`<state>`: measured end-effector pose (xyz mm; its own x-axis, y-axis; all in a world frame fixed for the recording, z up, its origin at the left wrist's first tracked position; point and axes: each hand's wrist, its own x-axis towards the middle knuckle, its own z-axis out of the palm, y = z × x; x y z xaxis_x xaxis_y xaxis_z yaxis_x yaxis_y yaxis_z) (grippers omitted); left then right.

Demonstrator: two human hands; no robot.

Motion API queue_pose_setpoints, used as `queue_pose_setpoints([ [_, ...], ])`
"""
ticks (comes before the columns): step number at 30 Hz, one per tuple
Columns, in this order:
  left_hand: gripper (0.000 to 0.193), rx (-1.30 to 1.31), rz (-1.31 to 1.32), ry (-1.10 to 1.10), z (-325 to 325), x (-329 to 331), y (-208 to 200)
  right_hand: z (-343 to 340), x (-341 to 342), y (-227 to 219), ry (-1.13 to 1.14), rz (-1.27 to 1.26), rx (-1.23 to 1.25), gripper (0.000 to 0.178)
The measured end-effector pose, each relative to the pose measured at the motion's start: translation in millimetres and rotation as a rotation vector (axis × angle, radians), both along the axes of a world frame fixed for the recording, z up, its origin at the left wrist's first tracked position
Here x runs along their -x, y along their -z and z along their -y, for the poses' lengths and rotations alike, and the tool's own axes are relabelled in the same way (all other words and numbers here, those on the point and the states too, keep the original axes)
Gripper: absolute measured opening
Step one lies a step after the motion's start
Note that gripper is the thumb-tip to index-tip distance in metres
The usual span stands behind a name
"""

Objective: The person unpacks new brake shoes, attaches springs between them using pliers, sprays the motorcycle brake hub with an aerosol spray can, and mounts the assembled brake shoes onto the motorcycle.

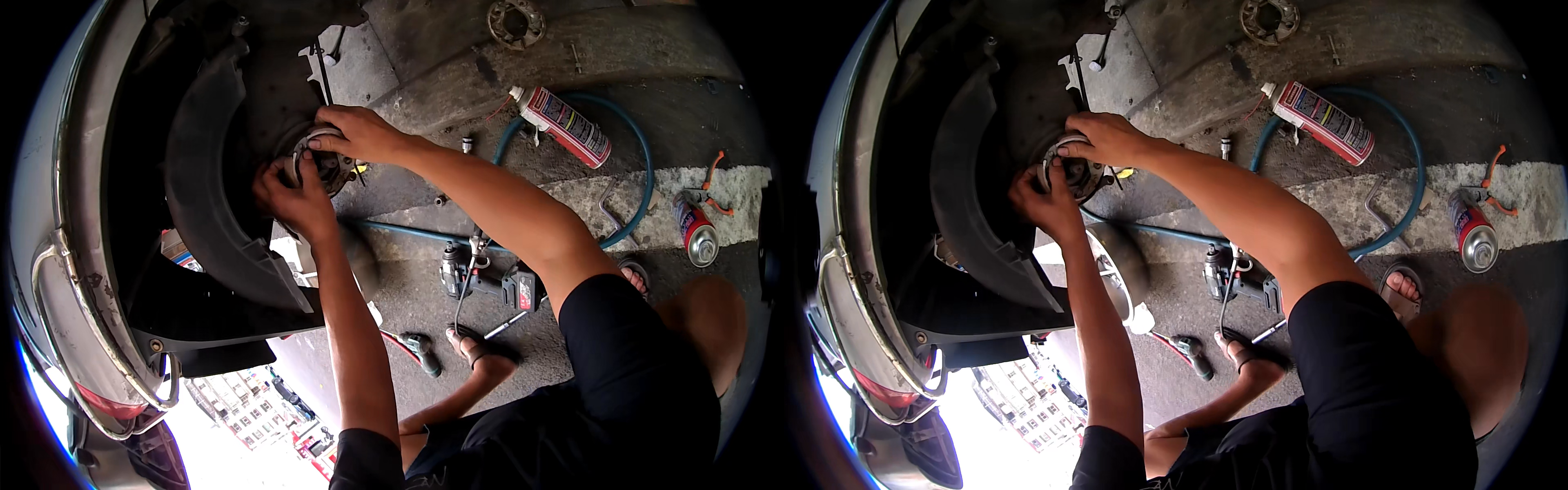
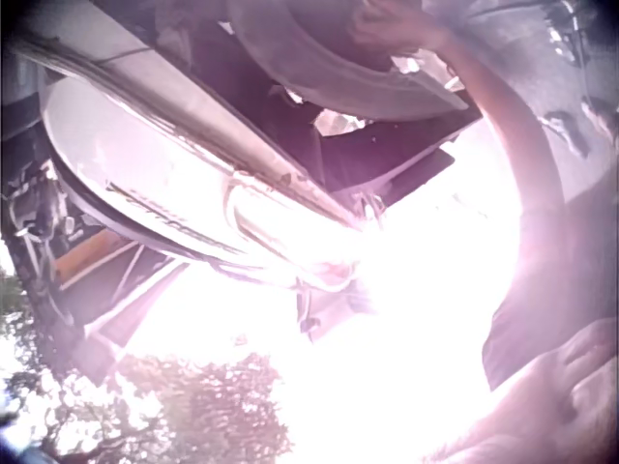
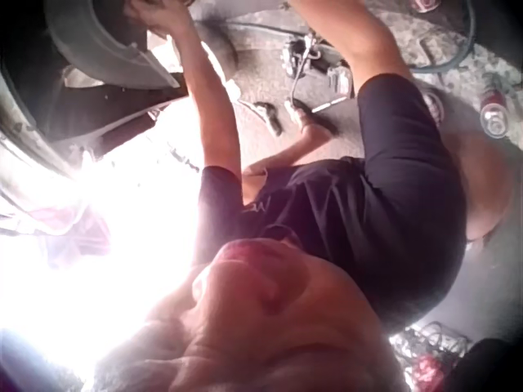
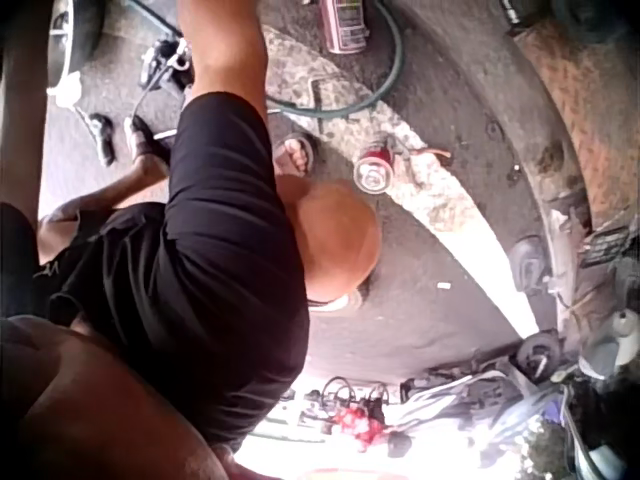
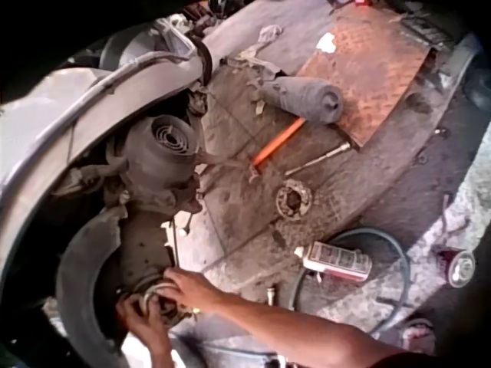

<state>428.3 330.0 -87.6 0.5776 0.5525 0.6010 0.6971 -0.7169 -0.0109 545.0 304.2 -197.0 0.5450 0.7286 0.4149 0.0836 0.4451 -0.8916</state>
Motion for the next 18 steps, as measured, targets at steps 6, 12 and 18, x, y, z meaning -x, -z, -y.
queue_pose_setpoints([
  [6, 0.038, 0.054, 0.022, -0.021, -0.6, -2.5, -1.2, 2.5, 3.4, 2.9, 0.089, 0.022, -0.03, 0.042],
  [12, 0.037, 0.012, 0.07, 0.014, 6.2, -10.4, 3.7, 6.1, 6.1, 0.2, 0.19, 0.07, -0.026, 0.037],
  [18, 0.036, -0.029, 0.091, 0.016, 10.0, -8.3, 8.1, 13.5, 10.2, -9.8, 0.226, 0.098, 0.06, 0.036],
])
